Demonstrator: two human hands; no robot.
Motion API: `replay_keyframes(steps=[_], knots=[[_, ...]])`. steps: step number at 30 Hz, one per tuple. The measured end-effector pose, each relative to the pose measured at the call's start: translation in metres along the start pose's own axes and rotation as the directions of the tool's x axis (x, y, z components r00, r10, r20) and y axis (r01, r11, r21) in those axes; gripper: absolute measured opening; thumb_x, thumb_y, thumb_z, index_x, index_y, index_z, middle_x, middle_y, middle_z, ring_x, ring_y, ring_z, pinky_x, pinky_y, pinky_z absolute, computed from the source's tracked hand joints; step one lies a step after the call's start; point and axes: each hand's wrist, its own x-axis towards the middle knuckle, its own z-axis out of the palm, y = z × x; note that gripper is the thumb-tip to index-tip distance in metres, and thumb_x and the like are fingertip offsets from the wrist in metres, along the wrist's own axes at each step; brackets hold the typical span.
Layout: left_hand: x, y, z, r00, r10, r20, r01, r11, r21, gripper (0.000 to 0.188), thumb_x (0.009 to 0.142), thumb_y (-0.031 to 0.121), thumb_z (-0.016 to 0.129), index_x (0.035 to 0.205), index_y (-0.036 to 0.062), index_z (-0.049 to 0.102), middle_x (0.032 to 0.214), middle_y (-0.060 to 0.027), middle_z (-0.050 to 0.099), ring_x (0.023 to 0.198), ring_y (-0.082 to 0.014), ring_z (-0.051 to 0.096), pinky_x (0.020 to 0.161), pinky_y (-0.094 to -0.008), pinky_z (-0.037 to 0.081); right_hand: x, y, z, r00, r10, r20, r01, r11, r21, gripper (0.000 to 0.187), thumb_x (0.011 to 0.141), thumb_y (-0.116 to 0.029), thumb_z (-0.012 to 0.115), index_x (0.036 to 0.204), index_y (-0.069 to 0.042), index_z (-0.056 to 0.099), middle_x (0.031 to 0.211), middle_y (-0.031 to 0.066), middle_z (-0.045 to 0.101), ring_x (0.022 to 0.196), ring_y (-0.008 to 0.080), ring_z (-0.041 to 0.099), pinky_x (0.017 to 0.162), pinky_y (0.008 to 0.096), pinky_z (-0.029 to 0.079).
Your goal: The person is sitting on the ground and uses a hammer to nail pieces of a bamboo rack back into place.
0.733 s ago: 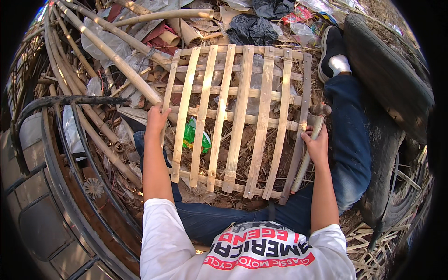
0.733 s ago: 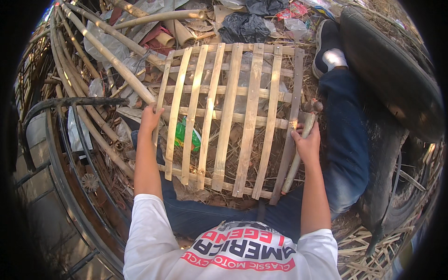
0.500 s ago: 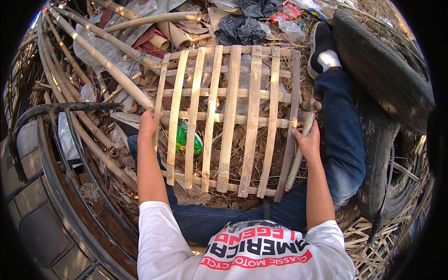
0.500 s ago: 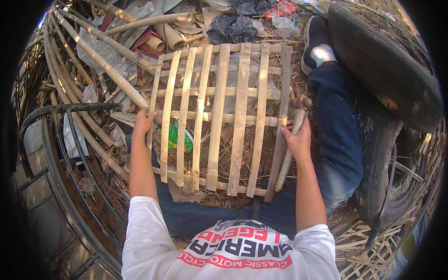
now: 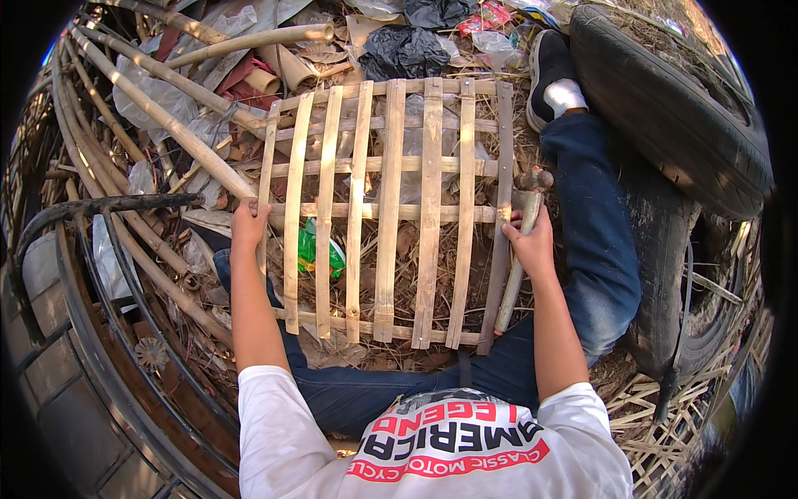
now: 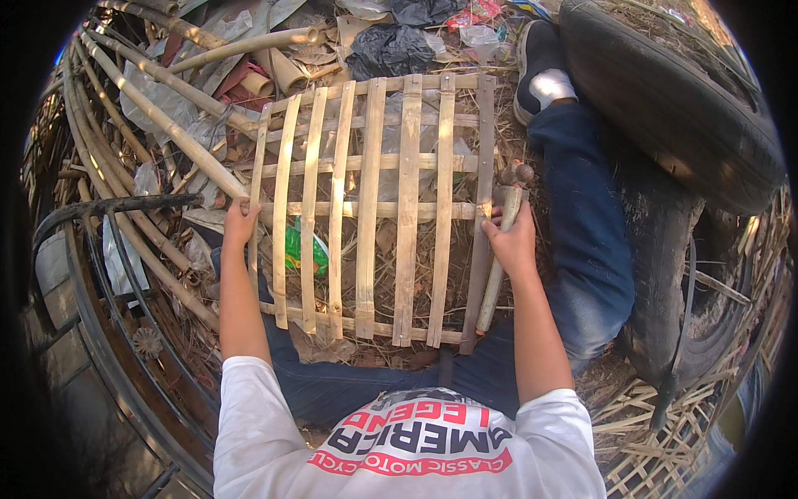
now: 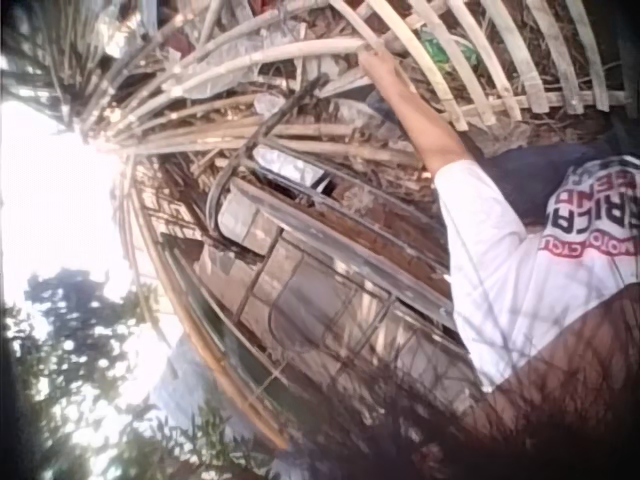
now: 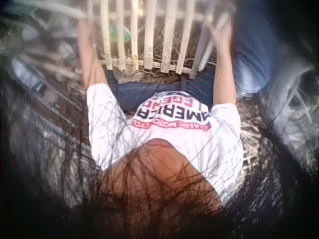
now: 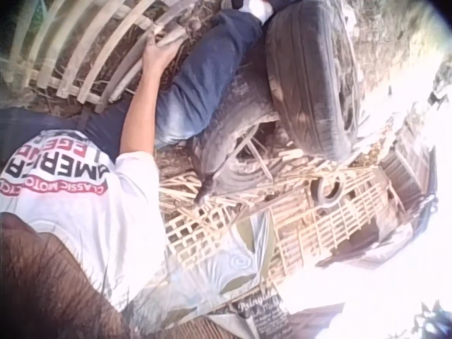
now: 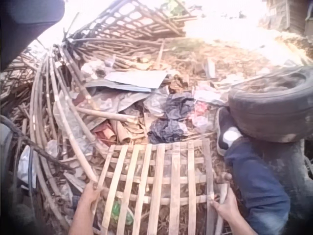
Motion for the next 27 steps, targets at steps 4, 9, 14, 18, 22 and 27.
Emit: replay_keyframes(steps=[4,9,14,18,22,27], knots=[[-0.025,0.034,-0.006,0.939,0.185,-0.291,-0.137,0.975,0.177,0.055,0.085,0.028,0.075,0.131,0.0069,0.053,0.126,-0.0185,0.053,0.115,-0.0391,0.054,0.093,-0.0492,0.045,-0.001,-0.005,0.0,1.0,0.003,-0.022,-0.003,1.0,0.004,0.06,0.073,0.003,0.075,0.127,0.003,0.047,0.095,0.0098,0.066,0.079,0.0182,0.066,0.072,0.0329,0.055],[-0.125,0.184,0.012,0.679,0.659,-0.323,-0.705,0.708,-0.035,0.047,0.081,0.018,0.073,0.123,0.0058,0.058,0.119,-0.0156,0.059,0.117,-0.0351,0.054,0.102,-0.0469,0.038,0.001,0.001,-0.001,0.999,0.047,-0.022,-0.05,0.988,-0.145,0.057,0.073,-0.004,0.077,0.122,0.003,0.05,0.088,0.0117,0.067,0.08,0.0252,0.068,0.072,0.0368,0.054],[-0.193,0.272,0.086,0.544,0.839,-0.015,-0.839,0.544,-0.01,0.059,0.087,0.023,0.065,0.139,0.0014,0.047,0.142,-0.0163,0.05,0.141,-0.0327,0.037,0.115,-0.0526,0.025,0.001,0.0,-0.002,0.999,0.029,-0.028,-0.033,0.982,-0.186,0.06,0.071,-0.006,0.08,0.122,0.003,0.05,0.084,0.0112,0.065,0.078,0.0267,0.067,0.072,0.0377,0.053],[-0.205,0.274,0.138,0.517,0.85,0.097,-0.854,0.506,0.122,0.062,0.092,0.027,0.057,0.145,-0.0007,0.04,0.152,-0.0157,0.04,0.149,-0.0325,0.022,0.118,-0.0618,0.013,-0.001,-0.006,0.001,0.998,0.004,-0.057,-0.013,0.989,-0.144,0.055,0.07,-0.007,0.082,0.115,0.002,0.052,0.081,0.0102,0.063,0.074,0.0265,0.065,0.071,0.0385,0.053],[-0.208,0.278,0.148,0.603,0.796,0.047,-0.796,0.604,-0.021,0.06,0.095,0.026,0.054,0.146,-0.0013,0.037,0.153,-0.0149,0.041,0.15,-0.0337,0.02,0.117,-0.0658,0.009,0.0,0.002,0.001,0.997,0.027,-0.065,-0.037,0.989,-0.146,0.054,0.069,-0.008,0.082,0.113,0.003,0.052,0.081,0.011,0.064,0.075,0.0277,0.066,0.07,0.0396,0.052],[-0.189,0.289,0.151,0.607,0.79,-0.085,-0.775,0.565,-0.283,0.045,0.09,0.026,0.068,0.131,0.0107,0.059,0.136,-0.0107,0.058,0.146,-0.0355,0.029,0.116,-0.0676,0.006,-0.001,0.0,0.001,0.997,-0.005,-0.082,-0.004,0.993,-0.116,0.056,0.07,-0.008,0.081,0.116,0.002,0.052,0.079,0.011,0.063,0.073,0.0271,0.066,0.069,0.0391,0.052]])
